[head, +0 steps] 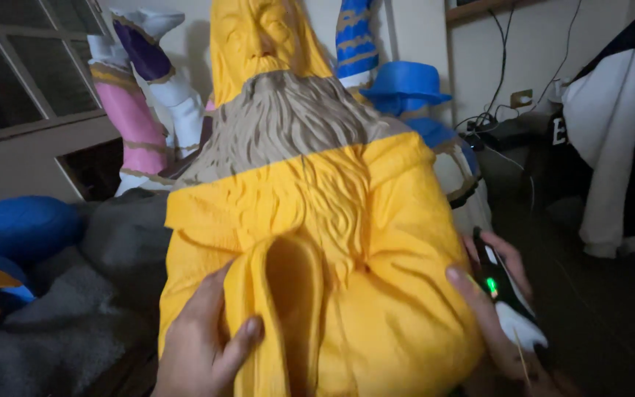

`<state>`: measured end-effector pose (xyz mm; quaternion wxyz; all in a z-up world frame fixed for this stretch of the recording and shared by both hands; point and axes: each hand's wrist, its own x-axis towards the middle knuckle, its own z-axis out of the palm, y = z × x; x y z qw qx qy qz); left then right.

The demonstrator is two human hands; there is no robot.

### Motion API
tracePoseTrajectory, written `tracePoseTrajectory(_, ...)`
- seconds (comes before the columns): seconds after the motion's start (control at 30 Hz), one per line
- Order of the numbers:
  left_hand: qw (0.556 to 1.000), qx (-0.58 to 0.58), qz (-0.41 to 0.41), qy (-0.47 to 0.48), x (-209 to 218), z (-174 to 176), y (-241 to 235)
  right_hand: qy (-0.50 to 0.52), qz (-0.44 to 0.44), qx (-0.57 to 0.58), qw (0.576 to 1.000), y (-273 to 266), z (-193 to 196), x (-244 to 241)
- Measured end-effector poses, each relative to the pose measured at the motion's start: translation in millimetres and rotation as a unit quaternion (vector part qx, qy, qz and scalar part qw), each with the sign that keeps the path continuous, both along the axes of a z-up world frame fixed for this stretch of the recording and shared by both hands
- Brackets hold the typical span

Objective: Finishing a large 3D printed figure using a 3D pen to join and refine its parts.

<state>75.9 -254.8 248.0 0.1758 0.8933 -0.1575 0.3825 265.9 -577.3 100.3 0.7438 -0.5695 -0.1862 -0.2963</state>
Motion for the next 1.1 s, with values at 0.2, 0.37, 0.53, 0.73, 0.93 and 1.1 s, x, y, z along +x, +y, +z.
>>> tracePoseTrajectory(0.2,0.996,0.007,0.077,0.038,49.2,22.1,-3.5,0.022,-0.08,0.058,0.995,7.5,20.8,12.1)
tracePoseTrajectory(0.37,0.992,-0.004,0.099,0.072,76.2,37.0,2.0,-0.012,-0.017,0.132,0.991,10.7,50.0,-9.7)
tracePoseTrajectory(0.53,0.999,0.031,0.033,0.019,87.3,35.9,12.2,-0.029,-0.02,0.028,0.999,28.1,50.7,-30.2)
tracePoseTrajectory(0.73,0.994,0.003,0.091,0.069,83.5,38.5,5.8,-0.11,0.016,-0.073,0.991,64.4,16.0,-46.9)
tracePoseTrajectory(0.93,0.996,0.006,0.079,0.051,82.7,37.9,5.6,-0.268,0.016,-0.093,0.959,135.0,-30.6,-48.9)
tracePoseTrajectory(1.1,0.994,-0.004,0.087,0.064,82.3,36.2,5.7,-0.278,0.024,-0.174,0.944,131.5,-36.5,-48.4)
